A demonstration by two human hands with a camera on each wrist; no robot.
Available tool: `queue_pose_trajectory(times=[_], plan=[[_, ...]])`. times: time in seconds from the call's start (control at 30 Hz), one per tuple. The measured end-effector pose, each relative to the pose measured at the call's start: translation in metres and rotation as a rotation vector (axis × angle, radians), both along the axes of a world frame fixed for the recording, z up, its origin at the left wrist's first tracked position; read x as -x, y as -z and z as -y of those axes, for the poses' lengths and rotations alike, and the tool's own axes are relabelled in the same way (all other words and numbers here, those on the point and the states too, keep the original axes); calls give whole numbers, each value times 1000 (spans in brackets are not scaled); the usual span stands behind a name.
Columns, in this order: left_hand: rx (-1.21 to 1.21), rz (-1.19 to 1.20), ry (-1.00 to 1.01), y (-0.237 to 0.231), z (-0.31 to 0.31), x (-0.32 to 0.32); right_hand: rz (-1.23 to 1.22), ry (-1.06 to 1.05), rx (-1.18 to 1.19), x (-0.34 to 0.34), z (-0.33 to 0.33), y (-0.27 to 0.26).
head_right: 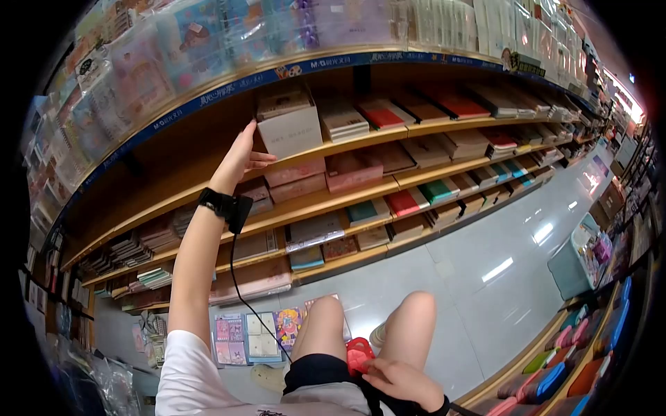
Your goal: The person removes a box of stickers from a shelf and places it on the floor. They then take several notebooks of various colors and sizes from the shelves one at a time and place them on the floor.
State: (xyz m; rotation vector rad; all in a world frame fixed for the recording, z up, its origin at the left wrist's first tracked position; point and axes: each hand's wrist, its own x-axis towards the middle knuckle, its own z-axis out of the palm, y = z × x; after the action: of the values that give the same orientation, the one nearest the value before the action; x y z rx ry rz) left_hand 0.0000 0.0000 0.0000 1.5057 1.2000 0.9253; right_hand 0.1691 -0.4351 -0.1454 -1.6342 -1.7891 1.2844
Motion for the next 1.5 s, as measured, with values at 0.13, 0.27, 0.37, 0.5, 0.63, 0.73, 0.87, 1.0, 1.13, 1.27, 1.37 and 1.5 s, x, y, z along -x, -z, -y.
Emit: queue_pose_trajectory(times=[0.13,0.27,0.37,0.5,0.63,0.73,0.87,1.0,1.13,1.27,1.37,1.5], plan=[[15,-8,108,-16,-23,-2,25,93,-30,-9,2,-8],[81,-76,156,-36,-41,3,8,119,-16,-16,6,3],[64,-102,156,-30,-64,4,9,74,-24,-14,1,12],[-22,-190,162,-28,-67,2,66,-32,13,-15,-10,-9],[-54,-238,238,-36,-51,15,-90,10,-127,-27,-34,-46],[-70,-292,253,-49,-16,21,-126,68,-252,-33,-71,-76],[-65,-273,300,-46,7,34,-374,239,-320,-33,-174,-109],[-59,-280,395,-41,20,47,-771,330,-14,-34,-278,-116],[-83,-228,409,-35,41,54,-810,231,25,-4,-319,-119],[-210,-283,378,-7,45,62,-856,277,-46,8,-317,-102],[70,63,315,16,67,56,-926,320,-58,18,-300,-99],[159,247,461,38,99,53,-968,401,-79,33,-246,-95]])
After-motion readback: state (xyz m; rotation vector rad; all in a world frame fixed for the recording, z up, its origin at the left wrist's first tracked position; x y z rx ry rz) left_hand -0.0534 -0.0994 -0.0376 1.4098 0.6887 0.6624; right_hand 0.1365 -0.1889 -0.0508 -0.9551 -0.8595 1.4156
